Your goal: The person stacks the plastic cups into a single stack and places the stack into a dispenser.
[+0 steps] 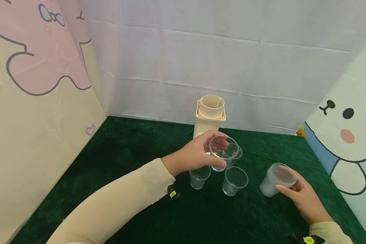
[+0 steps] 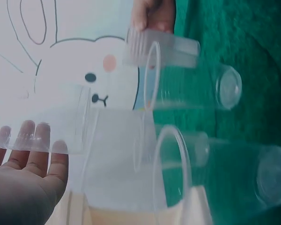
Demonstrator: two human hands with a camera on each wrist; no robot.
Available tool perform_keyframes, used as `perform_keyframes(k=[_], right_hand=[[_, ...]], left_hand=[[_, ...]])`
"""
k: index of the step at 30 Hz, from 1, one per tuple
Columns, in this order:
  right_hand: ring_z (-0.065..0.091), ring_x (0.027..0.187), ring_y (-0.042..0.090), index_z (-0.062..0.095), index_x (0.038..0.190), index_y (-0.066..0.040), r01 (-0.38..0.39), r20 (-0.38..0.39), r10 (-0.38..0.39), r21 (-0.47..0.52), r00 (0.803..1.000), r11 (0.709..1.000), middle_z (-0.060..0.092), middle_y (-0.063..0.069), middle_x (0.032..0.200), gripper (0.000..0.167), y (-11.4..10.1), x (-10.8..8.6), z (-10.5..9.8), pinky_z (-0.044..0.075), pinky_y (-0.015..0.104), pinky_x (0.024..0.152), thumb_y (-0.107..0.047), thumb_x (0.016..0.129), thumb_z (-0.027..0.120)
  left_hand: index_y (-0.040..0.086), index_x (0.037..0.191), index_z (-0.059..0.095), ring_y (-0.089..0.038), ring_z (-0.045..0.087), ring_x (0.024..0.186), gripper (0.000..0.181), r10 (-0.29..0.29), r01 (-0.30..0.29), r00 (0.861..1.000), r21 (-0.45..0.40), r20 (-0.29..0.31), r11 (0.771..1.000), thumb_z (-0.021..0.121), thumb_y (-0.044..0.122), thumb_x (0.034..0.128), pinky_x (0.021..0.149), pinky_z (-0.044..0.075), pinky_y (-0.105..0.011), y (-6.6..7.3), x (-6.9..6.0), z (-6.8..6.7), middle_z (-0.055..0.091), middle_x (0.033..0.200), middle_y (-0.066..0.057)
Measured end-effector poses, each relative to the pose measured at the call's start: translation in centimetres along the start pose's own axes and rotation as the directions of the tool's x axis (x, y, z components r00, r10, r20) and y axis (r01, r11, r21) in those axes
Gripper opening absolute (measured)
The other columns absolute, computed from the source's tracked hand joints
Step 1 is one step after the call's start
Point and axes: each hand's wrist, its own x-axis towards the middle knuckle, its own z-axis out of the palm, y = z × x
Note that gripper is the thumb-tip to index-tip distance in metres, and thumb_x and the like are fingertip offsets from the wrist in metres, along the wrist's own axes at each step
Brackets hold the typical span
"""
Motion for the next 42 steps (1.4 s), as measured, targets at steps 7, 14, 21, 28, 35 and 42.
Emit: perform_keyframes(k=[7, 14, 21, 28, 35, 42], right_hand=[[0.05, 0.111, -0.008, 0.025, 0.162, -0.011, -0.01, 0.004, 0.01, -0.003, 1.0, 1.0, 0.039, 0.013, 0.149, 0.073, 0.2, 0.2, 0.1, 0.051, 0.015, 0.082, -0.03, 0.104, 0.065], [0.053, 0.111, -0.009, 0.026, 0.161, -0.009, 0.014, 0.007, -0.015, 0.015, 1.0, 1.0, 0.044, 0.004, 0.144, 0.071, 0.5, 0.3, 0.1, 0.052, 0.016, 0.082, -0.025, 0.104, 0.065], [0.054, 0.111, -0.009, 0.025, 0.161, -0.005, 0.019, 0.003, -0.019, 0.037, 1.0, 0.999, 0.047, -0.008, 0.138, 0.071, 0.8, 0.5, 0.2, 0.052, 0.016, 0.082, -0.023, 0.104, 0.065], [0.052, 0.107, -0.013, 0.021, 0.16, 0.0, 0.008, -0.012, -0.008, -0.007, 1.0, 1.0, 0.045, 0.005, 0.14, 0.074, 1.0, 0.7, 0.1, 0.051, 0.014, 0.079, -0.023, 0.105, 0.064], [0.052, 0.108, -0.014, 0.023, 0.159, 0.001, 0.011, 0.0, -0.011, 0.012, 1.0, 1.0, 0.047, -0.012, 0.135, 0.07, 1.2, 0.8, -0.1, 0.052, 0.015, 0.08, -0.022, 0.106, 0.063], [0.049, 0.11, -0.017, 0.02, 0.16, -0.002, -0.015, 0.019, 0.015, 0.018, 1.0, 1.0, 0.043, 0.01, 0.148, 0.072, 1.3, 1.0, -0.1, 0.05, 0.013, 0.081, -0.025, 0.106, 0.062]], left_hand=[[0.011, 0.146, 0.048, -0.01, 0.058, 0.125, 0.066, 0.037, -0.035, 0.998, -0.044, 0.041, 0.998, 0.08, 0.004, 0.0885, 0.109, 0.045, -0.032, 0.2, 1.7, 2.2, 0.061, 0.131, 0.005], [0.016, 0.147, 0.048, -0.004, 0.057, 0.124, 0.065, 0.004, -0.002, 0.998, -0.04, 0.061, 0.999, 0.08, 0.011, 0.0908, 0.107, 0.044, -0.025, 0.1, 3.0, 4.4, 0.06, 0.131, 0.01], [0.015, 0.149, 0.046, 0.001, 0.056, 0.122, 0.066, -0.028, 0.031, 0.996, -0.029, 0.081, 0.999, 0.079, 0.014, 0.092, 0.106, 0.043, -0.022, -0.4, 4.4, 6.5, 0.059, 0.133, 0.01], [0.018, 0.148, 0.048, 0.001, 0.057, 0.12, 0.065, -0.057, 0.061, 0.997, -0.052, 0.06, 0.997, 0.08, 0.014, 0.0921, 0.101, 0.046, -0.02, -0.7, 5.8, 8.5, 0.06, 0.131, 0.012], [0.022, 0.146, 0.049, 0.005, 0.054, 0.118, 0.063, -0.095, 0.096, 0.995, -0.04, 0.031, 0.995, 0.08, 0.016, 0.092, 0.099, 0.046, -0.019, -0.7, 6.9, 10.4, 0.06, 0.13, 0.016], [0.024, 0.145, 0.05, 0.006, 0.053, 0.118, 0.062, -0.102, 0.104, 0.994, -0.043, 0.033, 0.994, 0.08, 0.016, 0.0918, 0.1, 0.045, -0.019, -0.4, 7.4, 11.1, 0.059, 0.129, 0.019]])
